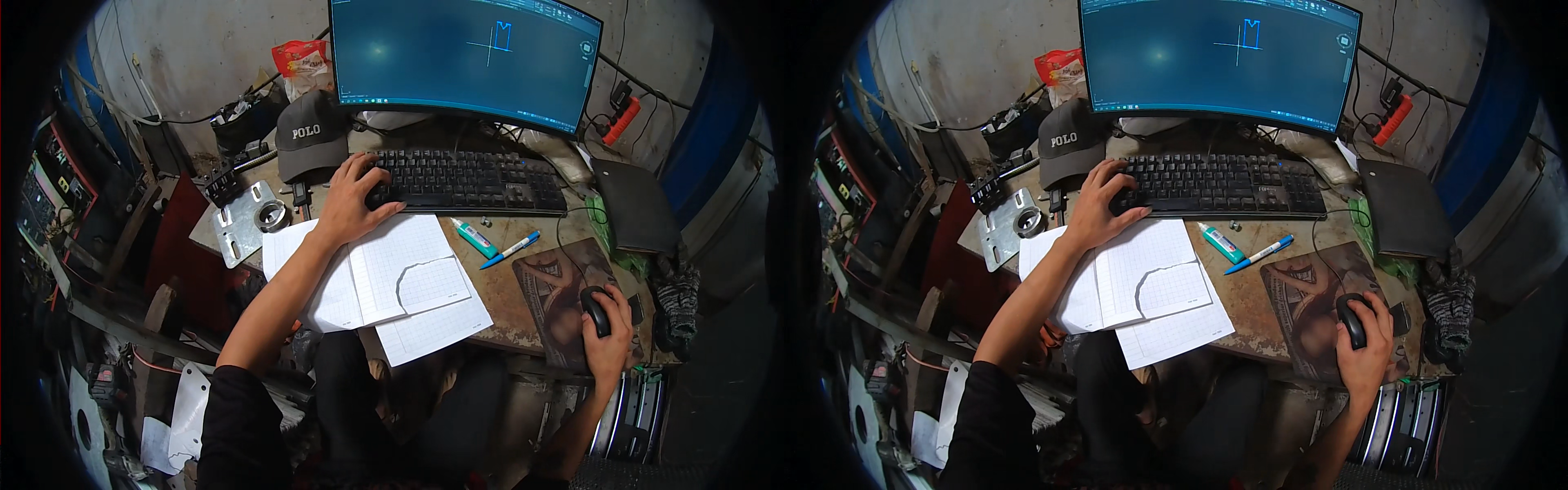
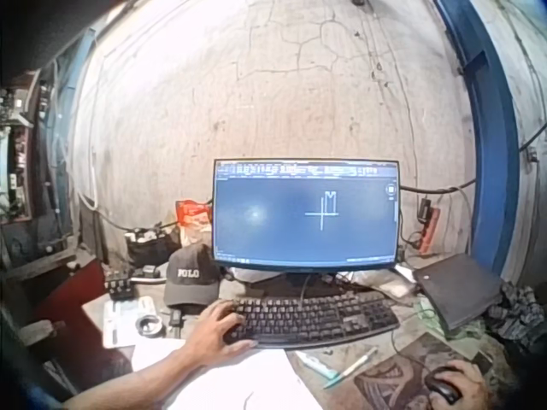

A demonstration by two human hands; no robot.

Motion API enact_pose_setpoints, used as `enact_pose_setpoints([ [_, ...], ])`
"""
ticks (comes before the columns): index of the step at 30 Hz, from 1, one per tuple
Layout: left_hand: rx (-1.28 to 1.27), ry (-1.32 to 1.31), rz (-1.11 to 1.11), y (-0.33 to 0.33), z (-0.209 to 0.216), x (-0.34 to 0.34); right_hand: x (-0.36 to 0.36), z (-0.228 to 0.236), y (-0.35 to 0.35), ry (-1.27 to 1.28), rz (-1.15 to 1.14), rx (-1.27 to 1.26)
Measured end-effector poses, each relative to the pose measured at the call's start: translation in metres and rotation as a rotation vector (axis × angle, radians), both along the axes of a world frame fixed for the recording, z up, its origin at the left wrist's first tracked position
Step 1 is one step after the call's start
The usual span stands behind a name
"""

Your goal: Designing a metal part using CAD software.

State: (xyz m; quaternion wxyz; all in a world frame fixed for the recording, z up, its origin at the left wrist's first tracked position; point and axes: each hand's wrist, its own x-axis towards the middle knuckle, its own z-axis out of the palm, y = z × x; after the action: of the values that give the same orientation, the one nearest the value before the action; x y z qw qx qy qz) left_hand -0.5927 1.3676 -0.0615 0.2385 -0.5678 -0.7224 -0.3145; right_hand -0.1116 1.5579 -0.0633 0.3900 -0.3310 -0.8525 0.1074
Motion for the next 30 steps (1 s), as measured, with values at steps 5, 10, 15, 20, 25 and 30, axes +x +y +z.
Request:
enact_pose_setpoints([
  [5, -0.021, -0.063, 0.02, -0.001, 0.001, -0.004, 0.0, 0.0, 0.0, -0.003, -0.001, 0.01],
  [10, -0.058, -0.055, 0.072, -0.002, -0.001, -0.002, -0.002, 0.001, -0.001, -0.005, 0.003, -0.001],
  [15, -0.097, 0.003, 0.16, 0.0, -0.004, 0.001, 0.001, 0.0, 0.0, -0.003, -0.002, 0.006],
  [20, 0.041, -0.069, 0.08, 0.001, 0.003, 0.002, -0.001, 0.002, -0.001, 0.013, 0.007, 0.008],
  [25, -0.014, -0.019, 0.121, 0.0, 0.002, 0.005, -0.001, 0.002, -0.003, 0.01, 0.01, 0.021],
  [30, -0.162, 0.063, 0.082, 0.013, 0.027, 0.014, -0.002, 0.004, -0.004, 0.016, 0.019, 0.021],
])
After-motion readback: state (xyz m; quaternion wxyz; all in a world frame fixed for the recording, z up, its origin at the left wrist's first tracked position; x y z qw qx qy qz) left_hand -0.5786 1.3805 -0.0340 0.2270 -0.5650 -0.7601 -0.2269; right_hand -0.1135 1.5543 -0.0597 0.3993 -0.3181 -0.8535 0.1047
